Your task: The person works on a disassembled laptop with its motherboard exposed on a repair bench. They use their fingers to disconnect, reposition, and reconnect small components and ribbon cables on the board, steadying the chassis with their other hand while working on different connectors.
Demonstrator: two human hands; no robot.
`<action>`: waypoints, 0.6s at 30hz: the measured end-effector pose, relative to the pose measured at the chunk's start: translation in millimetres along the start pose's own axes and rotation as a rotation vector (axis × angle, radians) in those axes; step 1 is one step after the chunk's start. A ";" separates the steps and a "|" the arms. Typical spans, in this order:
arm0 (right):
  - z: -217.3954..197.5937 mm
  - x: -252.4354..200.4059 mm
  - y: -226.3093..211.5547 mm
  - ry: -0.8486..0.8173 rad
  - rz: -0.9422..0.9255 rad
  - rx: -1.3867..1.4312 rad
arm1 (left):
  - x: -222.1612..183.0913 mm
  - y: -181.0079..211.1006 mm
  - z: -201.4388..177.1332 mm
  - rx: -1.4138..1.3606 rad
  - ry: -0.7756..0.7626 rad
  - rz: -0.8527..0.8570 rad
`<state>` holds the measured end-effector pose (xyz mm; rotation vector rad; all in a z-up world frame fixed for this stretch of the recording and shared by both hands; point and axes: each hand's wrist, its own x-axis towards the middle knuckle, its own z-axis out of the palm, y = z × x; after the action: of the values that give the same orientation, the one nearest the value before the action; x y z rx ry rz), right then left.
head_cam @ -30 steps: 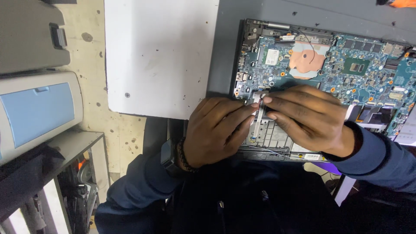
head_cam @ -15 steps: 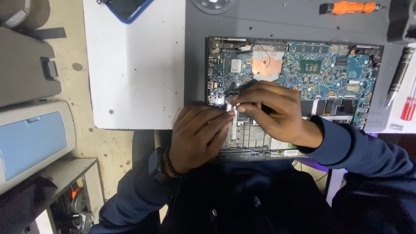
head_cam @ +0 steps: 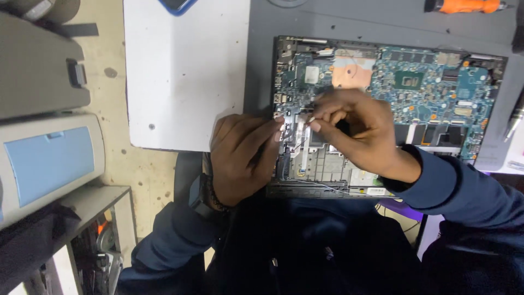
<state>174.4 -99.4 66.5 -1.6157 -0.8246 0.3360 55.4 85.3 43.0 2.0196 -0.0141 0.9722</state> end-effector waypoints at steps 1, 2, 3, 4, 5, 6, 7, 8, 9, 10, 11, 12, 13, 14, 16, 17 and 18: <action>-1.2 -0.2 1.6 -0.007 0.005 0.004 | 0.7 -0.9 -0.6 0.004 0.001 -0.009; -3.0 -1.1 2.6 -0.012 0.022 -0.018 | 1.2 -1.5 -0.5 -0.033 0.005 -0.031; -5.0 -2.1 3.7 -0.016 0.039 -0.040 | 1.7 -2.0 -0.3 -0.070 0.009 -0.053; -3.5 0.7 -0.7 -0.020 0.045 -0.039 | 2.9 -1.4 -1.0 -0.070 0.009 -0.061; -2.1 3.5 -5.3 -0.047 0.004 -0.109 | 4.1 -0.6 -1.7 -0.071 -0.005 -0.060; -0.4 6.8 -9.7 -0.073 -0.039 -0.179 | 5.7 0.0 -2.8 -0.070 -0.019 -0.058; -0.6 5.9 -9.1 -0.077 -0.035 -0.177 | 4.1 -0.8 -1.7 -0.069 -0.018 -0.063; -0.5 5.3 -8.2 -0.075 -0.040 -0.179 | 2.7 -1.8 -0.9 -0.063 -0.013 -0.071; -0.3 4.6 -7.8 -0.073 -0.045 -0.182 | 1.3 -2.5 -0.4 -0.058 -0.007 -0.078; -1.3 4.3 -6.1 -0.077 -0.044 -0.179 | 1.3 -4.2 -0.6 -0.054 -0.005 -0.082; -2.1 4.0 -4.7 -0.080 -0.031 -0.180 | 1.3 -5.8 -1.0 -0.043 -0.013 -0.090; -3.6 4.0 -3.5 -0.084 -0.020 -0.183 | 1.6 -7.4 -0.8 -0.033 -0.019 -0.096; -2.9 4.0 -4.4 -0.089 -0.020 -0.182 | 1.6 -7.4 -1.4 -0.031 -0.016 -0.099; -2.5 4.1 -5.6 -0.084 -0.019 -0.197 | 1.6 -7.3 -1.7 -0.033 -0.027 -0.119; -1.7 3.5 -8.6 -0.084 -0.017 -0.212 | 3.8 -4.0 -5.6 -0.034 -0.035 -0.141; -1.3 2.9 -10.4 -0.087 -0.005 -0.264 | 5.9 -0.8 -8.9 -0.015 -0.112 -0.168; -1.2 2.2 -12.3 -0.090 0.008 -0.318 | 8.2 2.3 -12.0 0.003 -0.190 -0.194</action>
<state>172.8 -98.7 78.9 -1.9100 -0.9778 0.2949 52.8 95.1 53.7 2.0658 0.0795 0.6578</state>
